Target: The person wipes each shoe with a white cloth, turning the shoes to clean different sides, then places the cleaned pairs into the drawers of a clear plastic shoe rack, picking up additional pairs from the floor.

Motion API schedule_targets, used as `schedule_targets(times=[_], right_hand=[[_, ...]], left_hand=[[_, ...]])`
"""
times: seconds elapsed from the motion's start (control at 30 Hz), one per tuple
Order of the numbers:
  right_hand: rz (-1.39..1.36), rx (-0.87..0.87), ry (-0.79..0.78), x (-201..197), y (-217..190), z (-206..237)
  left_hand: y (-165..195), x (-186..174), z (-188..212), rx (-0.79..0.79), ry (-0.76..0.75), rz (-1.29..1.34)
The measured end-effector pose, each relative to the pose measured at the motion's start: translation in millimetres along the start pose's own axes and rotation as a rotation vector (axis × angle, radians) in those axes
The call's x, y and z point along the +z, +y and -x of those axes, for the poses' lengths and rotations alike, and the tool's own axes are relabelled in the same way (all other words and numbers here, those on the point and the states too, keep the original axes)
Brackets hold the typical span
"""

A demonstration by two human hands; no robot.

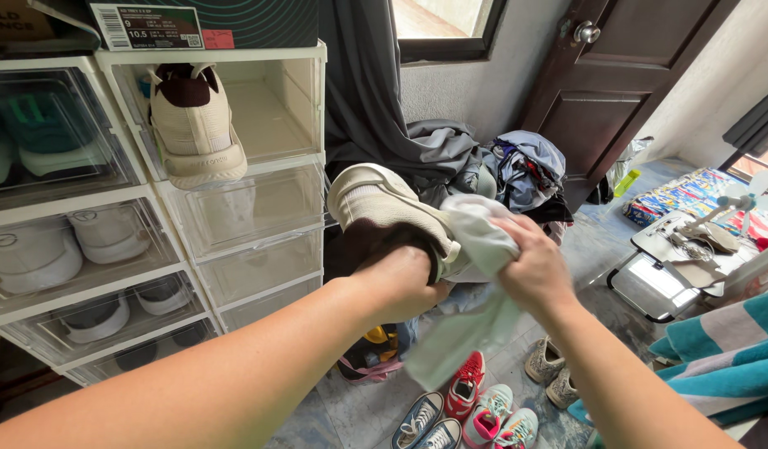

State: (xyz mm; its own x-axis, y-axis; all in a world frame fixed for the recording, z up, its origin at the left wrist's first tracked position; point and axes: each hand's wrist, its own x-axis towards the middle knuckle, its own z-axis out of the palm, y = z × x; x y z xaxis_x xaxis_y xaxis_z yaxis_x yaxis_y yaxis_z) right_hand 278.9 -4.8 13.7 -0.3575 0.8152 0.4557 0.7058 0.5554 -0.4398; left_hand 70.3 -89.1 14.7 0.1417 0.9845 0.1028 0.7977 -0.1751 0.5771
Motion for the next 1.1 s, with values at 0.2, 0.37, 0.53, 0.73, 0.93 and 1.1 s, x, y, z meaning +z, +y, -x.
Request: schedule_targets(times=[0.2, 0.37, 0.53, 0.73, 0.93, 1.1], right_hand=[[-0.373, 0.492, -0.225, 2.0, 39.0, 6.4], [-0.665, 0.185, -0.313, -0.8, -6.4, -4.7], [-0.319, -0.367, -0.295, -5.1, -74.8, -26.4], [-0.221, -0.19, -0.324, -6.8, -78.1, -22.3], [-0.159, 0.069, -0.25, 1.9, -19.4, -3.5], [0.185, 0.219, -0.157, 0.8, 26.5, 11.1]], left_hand=[[6.4, -5.3, 3.7, -0.04, -0.173, -0.107], [4.7, 6.5, 1.9, -0.002, -0.255, -0.112], [5.6, 27.1, 2.0, 0.184, -0.304, -0.337], [1.4, 32.8, 7.4, 0.178, -0.264, -0.337], [-3.7, 24.1, 18.7, 0.015, -0.247, -0.084], [-3.4, 16.8, 14.0, 0.102, -0.077, -0.145]])
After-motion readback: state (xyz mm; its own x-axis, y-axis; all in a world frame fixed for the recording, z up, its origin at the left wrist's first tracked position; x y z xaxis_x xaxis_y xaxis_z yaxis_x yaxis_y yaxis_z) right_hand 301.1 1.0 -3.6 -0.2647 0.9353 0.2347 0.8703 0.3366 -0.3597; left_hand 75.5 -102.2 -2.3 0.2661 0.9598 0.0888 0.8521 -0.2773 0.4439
